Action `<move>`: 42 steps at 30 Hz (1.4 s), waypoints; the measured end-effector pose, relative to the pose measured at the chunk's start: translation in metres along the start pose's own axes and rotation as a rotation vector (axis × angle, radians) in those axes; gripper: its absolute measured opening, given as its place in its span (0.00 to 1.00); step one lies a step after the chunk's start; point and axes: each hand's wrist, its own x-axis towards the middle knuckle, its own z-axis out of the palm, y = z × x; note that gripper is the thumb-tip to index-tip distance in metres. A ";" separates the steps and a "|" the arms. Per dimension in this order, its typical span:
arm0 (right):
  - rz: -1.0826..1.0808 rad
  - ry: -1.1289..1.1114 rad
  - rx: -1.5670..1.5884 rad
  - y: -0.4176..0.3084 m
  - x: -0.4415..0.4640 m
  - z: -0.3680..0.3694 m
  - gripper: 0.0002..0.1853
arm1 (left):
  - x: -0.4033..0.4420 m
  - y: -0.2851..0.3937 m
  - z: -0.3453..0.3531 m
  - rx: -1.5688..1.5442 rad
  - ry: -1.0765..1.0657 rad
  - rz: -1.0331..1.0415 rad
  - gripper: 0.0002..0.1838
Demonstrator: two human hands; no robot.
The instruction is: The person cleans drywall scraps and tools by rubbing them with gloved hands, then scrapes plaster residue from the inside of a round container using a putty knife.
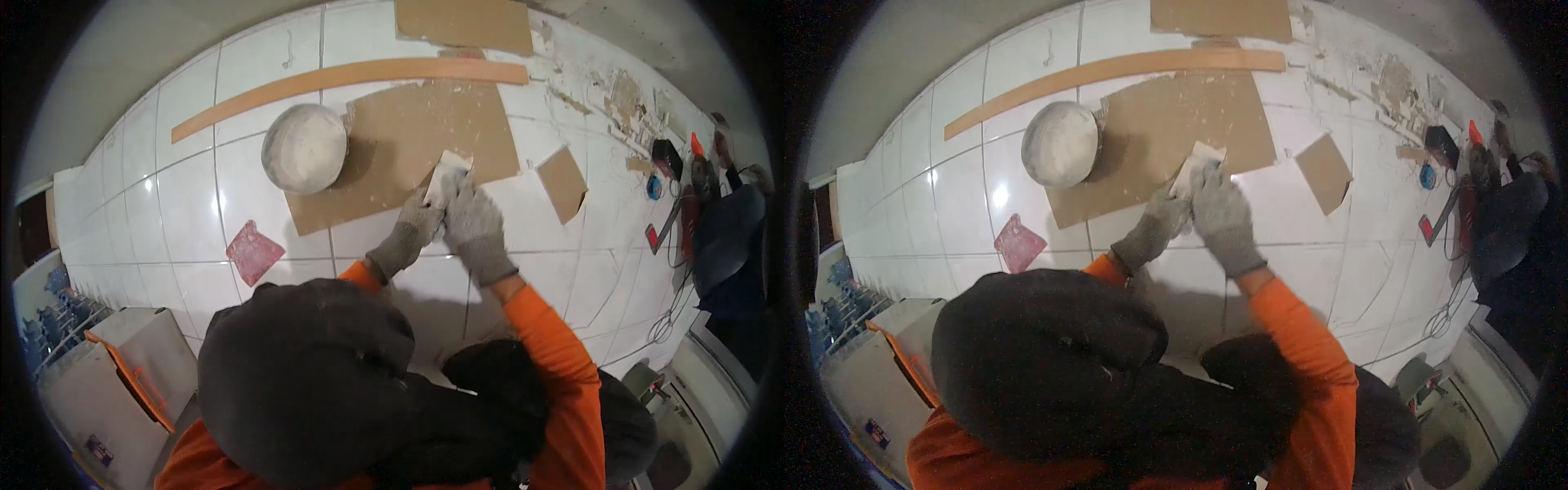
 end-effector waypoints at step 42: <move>-0.151 0.093 0.079 0.015 0.024 0.012 0.25 | -0.008 -0.001 -0.018 -0.019 -0.130 -0.059 0.05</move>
